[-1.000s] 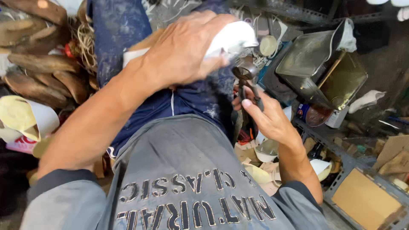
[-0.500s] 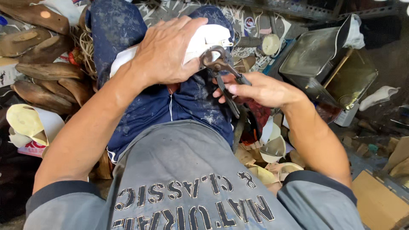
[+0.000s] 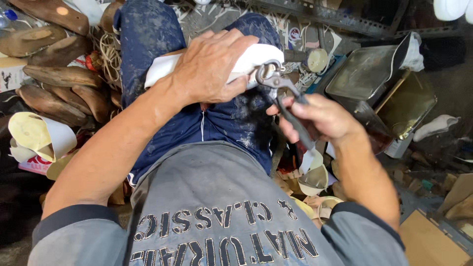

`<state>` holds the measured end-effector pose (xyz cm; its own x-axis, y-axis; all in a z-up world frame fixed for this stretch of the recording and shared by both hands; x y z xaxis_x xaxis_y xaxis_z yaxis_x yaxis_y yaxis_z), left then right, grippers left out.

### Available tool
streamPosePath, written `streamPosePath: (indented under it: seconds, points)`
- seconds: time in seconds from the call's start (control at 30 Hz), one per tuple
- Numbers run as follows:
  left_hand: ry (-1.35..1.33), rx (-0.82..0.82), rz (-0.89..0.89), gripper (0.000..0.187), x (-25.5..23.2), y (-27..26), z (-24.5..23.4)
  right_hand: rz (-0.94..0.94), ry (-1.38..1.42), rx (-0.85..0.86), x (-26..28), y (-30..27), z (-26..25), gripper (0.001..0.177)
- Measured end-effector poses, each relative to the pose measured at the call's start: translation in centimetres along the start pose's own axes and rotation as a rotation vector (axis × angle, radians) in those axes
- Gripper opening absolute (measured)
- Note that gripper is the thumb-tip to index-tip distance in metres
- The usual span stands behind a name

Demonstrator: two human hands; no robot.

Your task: The person hammers a white shoe held on their lap, then uses pliers to pull out nails or staples from the shoe's sole. They repeat this process, alternating between hammering and using pliers to remove fasteners.

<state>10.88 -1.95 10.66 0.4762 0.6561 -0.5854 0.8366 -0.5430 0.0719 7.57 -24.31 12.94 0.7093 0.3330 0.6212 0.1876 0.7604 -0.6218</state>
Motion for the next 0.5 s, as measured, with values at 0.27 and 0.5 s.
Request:
streamPosePath:
  seconds: [0.27, 0.5]
  points:
    - [0.228, -0.160, -0.004, 0.041, -0.2, 1.5, -1.1, -0.086, -0.568, -0.344, -3.1, -3.3, 2.4, 0.033]
    - [0.431, 0.137, -0.028, 0.027, -0.5, 3.4, -0.6, -0.045, -0.318, -0.248, -5.8, -1.0, 4.9, 0.035]
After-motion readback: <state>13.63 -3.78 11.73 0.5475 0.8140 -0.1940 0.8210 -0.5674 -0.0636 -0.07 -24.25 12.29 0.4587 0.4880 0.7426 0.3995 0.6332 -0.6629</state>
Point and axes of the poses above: each hand's wrist, its own y-axis towards the middle knuckle, its own z-axis out of the palm, x = y × z, the point moved 6 cm from there along y, towards the middle knuckle, and after that the axes turned 5 degrees about x, right-handed, at the moved point
